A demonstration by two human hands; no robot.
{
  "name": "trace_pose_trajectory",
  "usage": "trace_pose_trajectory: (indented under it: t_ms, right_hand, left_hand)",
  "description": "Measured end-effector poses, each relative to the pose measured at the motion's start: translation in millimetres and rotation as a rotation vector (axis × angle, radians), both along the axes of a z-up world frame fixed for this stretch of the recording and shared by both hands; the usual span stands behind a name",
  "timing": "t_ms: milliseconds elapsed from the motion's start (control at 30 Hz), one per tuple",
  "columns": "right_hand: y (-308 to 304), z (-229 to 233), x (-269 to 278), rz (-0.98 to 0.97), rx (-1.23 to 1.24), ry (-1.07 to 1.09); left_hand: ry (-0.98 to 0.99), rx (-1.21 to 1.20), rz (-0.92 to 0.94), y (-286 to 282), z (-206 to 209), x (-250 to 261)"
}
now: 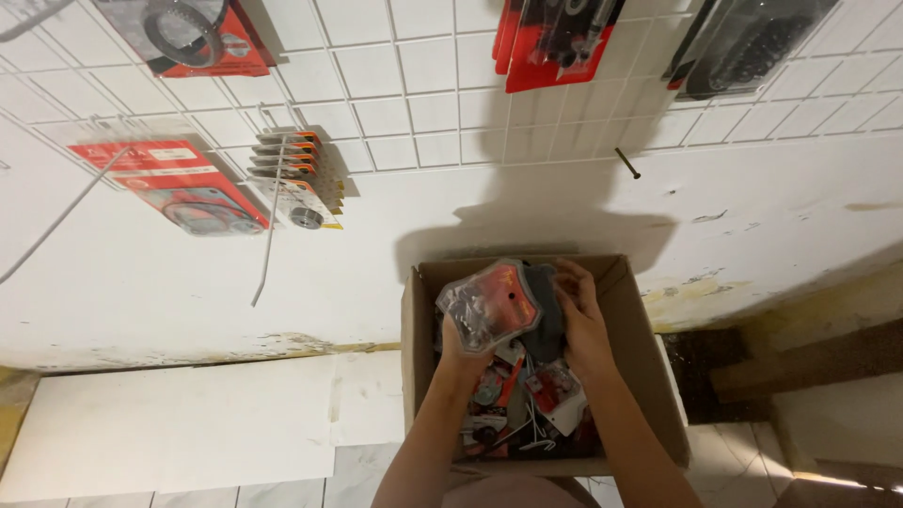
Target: The person wipes several packaged items with a dark cloth while holding them over a cardboard box. They pick up items from the box, wipe them, and place some onto a wall grid display.
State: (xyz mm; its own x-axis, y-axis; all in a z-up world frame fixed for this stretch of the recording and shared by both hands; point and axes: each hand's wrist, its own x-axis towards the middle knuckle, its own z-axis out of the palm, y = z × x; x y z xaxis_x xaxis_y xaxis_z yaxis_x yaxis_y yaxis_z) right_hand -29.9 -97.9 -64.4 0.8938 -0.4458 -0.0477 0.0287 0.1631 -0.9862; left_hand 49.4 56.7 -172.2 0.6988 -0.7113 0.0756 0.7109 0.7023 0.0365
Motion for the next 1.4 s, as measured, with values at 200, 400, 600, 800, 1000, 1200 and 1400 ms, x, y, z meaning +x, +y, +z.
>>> trace_pose_trajectory:
  t_ms: [200,400,600,800,1000,1200,1400]
  right_hand:
    - [10.3,39.6,-26.2,0.216,0.073,0.255]
    - [-62.9,-133.6,-20.5,0.18,0.309,0.445]
    - [-64.9,-64.6,-15.9,-0.026,0.38,0.386]
    - [-16.7,47.8,-15.9,-0.016,-0.554,0.125]
    - [27.7,2.3,-24.4,0.073,-1.235,-0.357]
    - [-0.3,-19.8,2.6,-0.056,-1.058,-0.4]
    - [-2.3,-17.4,-5.3,0.031,-1.153,-0.526]
  left_hand:
    - [0.108,-0.13,-0.033,1.7,-15.1,7.4]
    - [0.215,0.255,0.158,-5.4,60.0,-21.7]
    - [0.351,0.298,0.249,-7.9,78.0,-25.9]
    - [0.595,0.507,0.303,-24.5,101.4,-29.8]
    - [-0.208,0.608,0.653,-35.6,88.8,-52.0]
    - [-0.46,0.746,0.574,-39.1,61.3,-41.4]
    - [-0.631,1.027,0.575,-22.2,82.6,-52.1]
